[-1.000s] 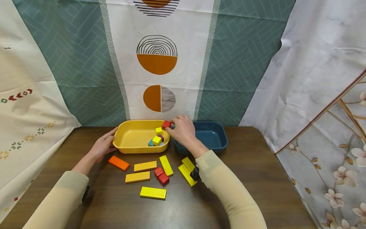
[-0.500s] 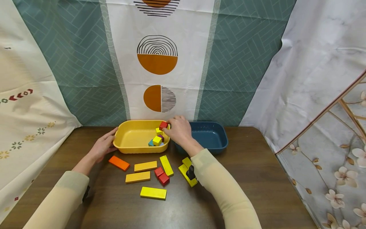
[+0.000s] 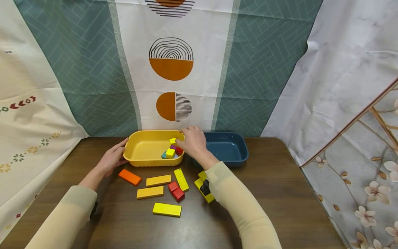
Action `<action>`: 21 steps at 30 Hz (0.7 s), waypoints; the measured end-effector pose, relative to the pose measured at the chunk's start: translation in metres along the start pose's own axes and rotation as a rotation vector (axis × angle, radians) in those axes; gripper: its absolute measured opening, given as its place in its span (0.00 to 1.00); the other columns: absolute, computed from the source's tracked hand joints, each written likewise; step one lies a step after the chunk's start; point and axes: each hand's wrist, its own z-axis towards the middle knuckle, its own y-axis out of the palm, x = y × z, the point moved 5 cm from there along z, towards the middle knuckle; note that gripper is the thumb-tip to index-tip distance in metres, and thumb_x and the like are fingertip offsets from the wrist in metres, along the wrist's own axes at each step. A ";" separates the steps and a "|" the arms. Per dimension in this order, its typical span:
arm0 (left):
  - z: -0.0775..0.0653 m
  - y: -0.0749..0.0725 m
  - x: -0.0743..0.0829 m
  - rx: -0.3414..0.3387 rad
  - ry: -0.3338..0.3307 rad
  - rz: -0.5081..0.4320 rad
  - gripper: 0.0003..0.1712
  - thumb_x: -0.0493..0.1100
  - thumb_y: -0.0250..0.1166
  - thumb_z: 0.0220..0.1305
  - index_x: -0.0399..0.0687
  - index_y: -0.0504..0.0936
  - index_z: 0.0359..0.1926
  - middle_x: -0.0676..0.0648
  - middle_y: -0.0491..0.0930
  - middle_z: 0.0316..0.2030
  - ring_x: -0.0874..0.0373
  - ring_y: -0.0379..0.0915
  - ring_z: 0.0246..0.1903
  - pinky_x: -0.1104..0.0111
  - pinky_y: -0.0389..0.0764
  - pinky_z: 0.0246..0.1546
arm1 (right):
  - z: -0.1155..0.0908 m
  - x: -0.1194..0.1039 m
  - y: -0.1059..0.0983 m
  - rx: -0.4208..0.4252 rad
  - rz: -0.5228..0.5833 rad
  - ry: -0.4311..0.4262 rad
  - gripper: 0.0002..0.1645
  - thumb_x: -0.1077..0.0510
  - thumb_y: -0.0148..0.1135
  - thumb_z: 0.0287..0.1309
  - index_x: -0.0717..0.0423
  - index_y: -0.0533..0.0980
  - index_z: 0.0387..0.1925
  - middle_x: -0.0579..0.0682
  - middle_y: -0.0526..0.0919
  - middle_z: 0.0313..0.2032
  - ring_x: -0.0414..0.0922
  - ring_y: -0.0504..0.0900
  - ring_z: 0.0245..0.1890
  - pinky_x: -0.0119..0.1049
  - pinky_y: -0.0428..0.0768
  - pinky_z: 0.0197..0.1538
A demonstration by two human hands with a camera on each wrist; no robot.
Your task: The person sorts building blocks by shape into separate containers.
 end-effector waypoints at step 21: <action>-0.003 0.000 0.006 -0.018 0.000 -0.016 0.33 0.43 0.41 0.81 0.55 0.47 0.83 0.37 0.44 0.80 0.34 0.59 0.70 0.44 0.67 0.65 | -0.011 0.005 -0.022 0.050 0.024 -0.033 0.26 0.41 0.69 0.61 0.49 0.84 0.56 0.47 0.83 0.49 0.48 0.74 0.50 0.44 0.78 0.51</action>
